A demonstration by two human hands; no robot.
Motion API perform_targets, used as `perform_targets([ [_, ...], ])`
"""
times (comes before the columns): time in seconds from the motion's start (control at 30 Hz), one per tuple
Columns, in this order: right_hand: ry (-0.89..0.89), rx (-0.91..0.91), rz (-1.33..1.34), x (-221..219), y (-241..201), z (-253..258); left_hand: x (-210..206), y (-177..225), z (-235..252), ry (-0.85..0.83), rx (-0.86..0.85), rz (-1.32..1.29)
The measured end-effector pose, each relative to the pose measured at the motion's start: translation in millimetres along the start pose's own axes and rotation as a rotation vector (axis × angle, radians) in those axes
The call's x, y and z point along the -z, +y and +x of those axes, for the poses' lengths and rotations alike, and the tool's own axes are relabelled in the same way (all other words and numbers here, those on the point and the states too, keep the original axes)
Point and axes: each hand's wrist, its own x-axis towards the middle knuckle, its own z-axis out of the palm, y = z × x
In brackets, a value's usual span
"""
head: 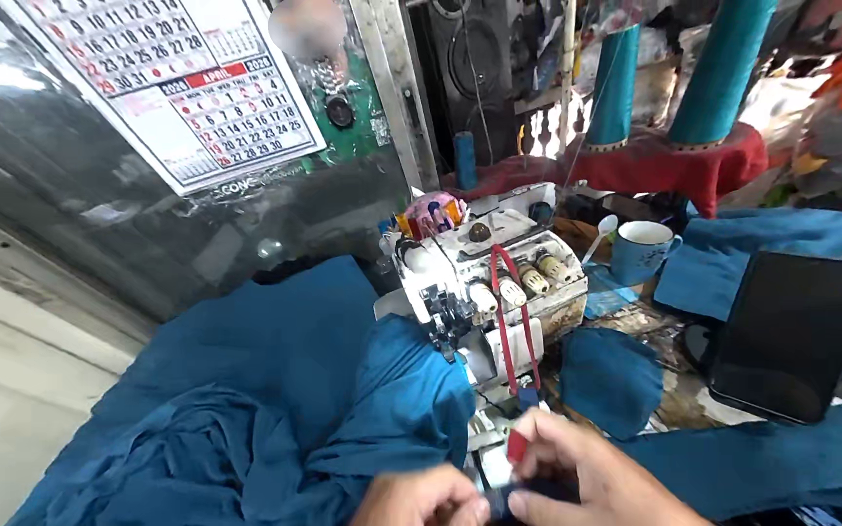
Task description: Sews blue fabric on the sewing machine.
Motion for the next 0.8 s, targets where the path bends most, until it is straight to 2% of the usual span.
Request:
perform_targets([
  [0.1,0.152,0.068,-0.058,16.7,-10.6,53.4,40.3,11.1,51.3,0.061,0.019,0.045],
  [0.17,0.282,0.066,-0.241,20.6,-12.0,76.7,59.9,6.5,88.7,0.054,0.08,0.055],
  [0.23,0.396,0.1,-0.467,16.5,-6.8,77.1,67.3,-1.1,109.3,0.03,0.121,0.039],
  [0.3,0.455,0.145,-0.525,10.9,3.8,64.3,67.6,-8.5,115.9,-0.006,0.141,0.047],
  [0.43,0.377,0.143,-0.423,2.4,25.5,39.9,64.4,-14.4,112.3,0.01,0.183,0.025],
  [0.53,0.322,0.144,-0.411,-1.7,22.3,34.6,62.3,-14.0,111.1,0.029,0.182,0.004],
  [0.67,0.253,0.207,-0.493,-11.7,8.1,36.4,61.3,-15.7,109.0,0.038,0.179,-0.003],
  [0.8,0.096,0.222,-0.679,-20.5,3.5,42.8,57.4,-16.6,108.5,0.075,0.208,0.03],
])
